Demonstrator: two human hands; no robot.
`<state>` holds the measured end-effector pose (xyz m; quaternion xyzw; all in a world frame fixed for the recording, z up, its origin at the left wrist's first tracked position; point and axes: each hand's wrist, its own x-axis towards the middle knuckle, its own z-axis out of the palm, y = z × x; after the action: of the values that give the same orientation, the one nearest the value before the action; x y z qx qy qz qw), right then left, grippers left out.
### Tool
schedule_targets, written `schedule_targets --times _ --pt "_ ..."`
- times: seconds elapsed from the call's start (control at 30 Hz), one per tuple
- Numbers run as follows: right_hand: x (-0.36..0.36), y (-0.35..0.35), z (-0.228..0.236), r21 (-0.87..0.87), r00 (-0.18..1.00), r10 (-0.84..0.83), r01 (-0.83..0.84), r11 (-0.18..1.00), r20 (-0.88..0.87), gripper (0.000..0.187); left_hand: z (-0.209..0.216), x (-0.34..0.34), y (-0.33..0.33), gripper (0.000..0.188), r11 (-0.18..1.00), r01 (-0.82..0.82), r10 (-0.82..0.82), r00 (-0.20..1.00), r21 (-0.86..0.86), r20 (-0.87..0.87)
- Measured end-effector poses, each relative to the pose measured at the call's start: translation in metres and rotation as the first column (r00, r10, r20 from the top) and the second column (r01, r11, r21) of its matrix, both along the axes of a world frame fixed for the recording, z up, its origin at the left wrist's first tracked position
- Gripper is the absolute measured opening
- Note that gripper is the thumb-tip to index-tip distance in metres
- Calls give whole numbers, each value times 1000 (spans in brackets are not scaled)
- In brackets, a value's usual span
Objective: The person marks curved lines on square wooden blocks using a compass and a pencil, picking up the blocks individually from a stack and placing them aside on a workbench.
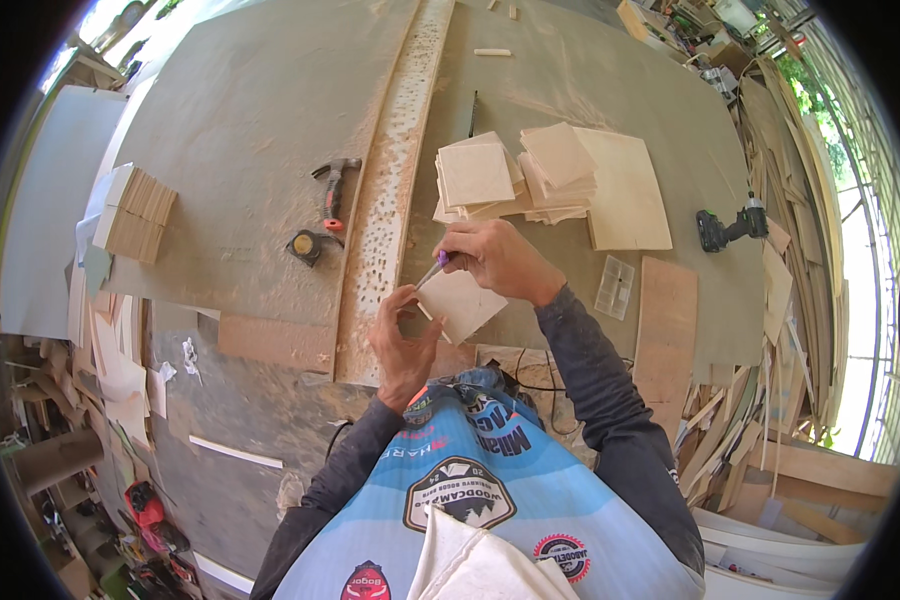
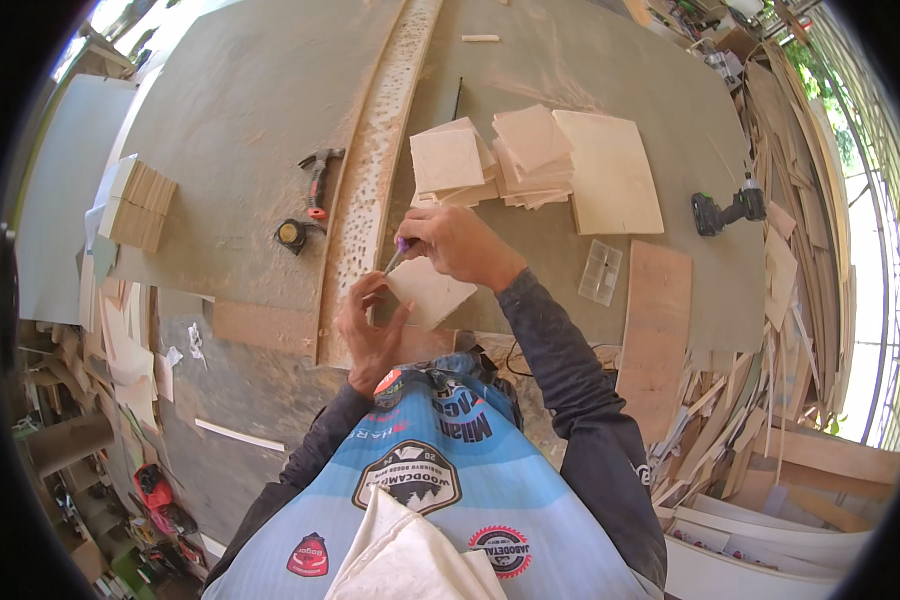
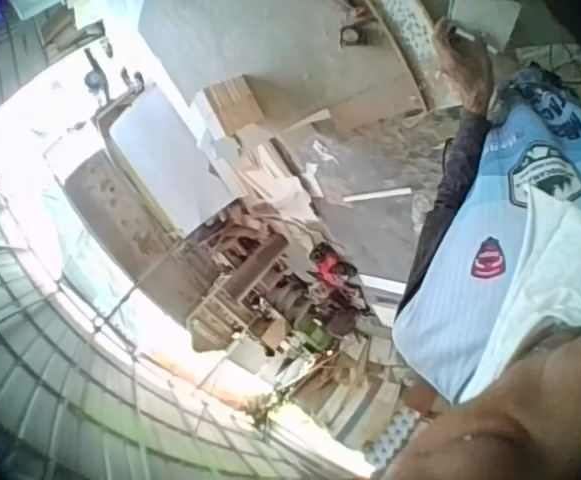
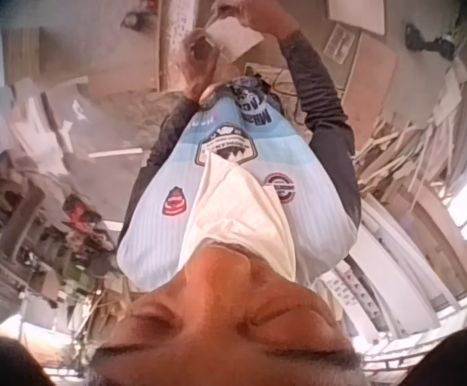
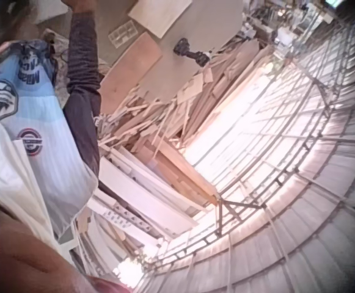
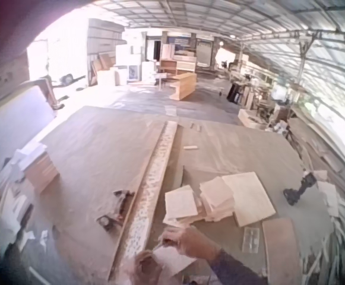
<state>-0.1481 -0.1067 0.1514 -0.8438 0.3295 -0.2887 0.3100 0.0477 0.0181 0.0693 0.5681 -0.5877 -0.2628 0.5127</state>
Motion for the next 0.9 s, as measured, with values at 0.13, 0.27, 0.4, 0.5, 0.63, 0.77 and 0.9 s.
schedule_targets --times 0.13,0.27,0.4,0.5,0.63,0.77,0.9 --pt "5 -22 3 40 992 125 -123 992 -27 8 1 0 0 66 1000 -1 1 1000 -11 8" --pt "8 -28 8 -15 989 141 -142 990 -40 15 1 -1 1 73 1000 13 -12 1000 28 -21" --pt "-10 -3 28 -34 998 -55 56 998 25 17 11 -2 2 97 995 79 -87 987 60 133" --pt "-33 26 33 17 959 -260 260 966 112 21 29 -4 -1 111 983 157 -178 937 91 301" --pt "-67 74 24 145 828 -518 497 855 216 25 34 1 -14 115 965 210 -251 915 159 315" --pt "-94 120 -3 270 633 -707 654 706 315 21 52 8 -51 116 967 251 -251 911 44 326" --pt "-105 149 -24 357 466 -800 724 590 379 18 78 0 -125 122 947 315 -270 885 -60 379"
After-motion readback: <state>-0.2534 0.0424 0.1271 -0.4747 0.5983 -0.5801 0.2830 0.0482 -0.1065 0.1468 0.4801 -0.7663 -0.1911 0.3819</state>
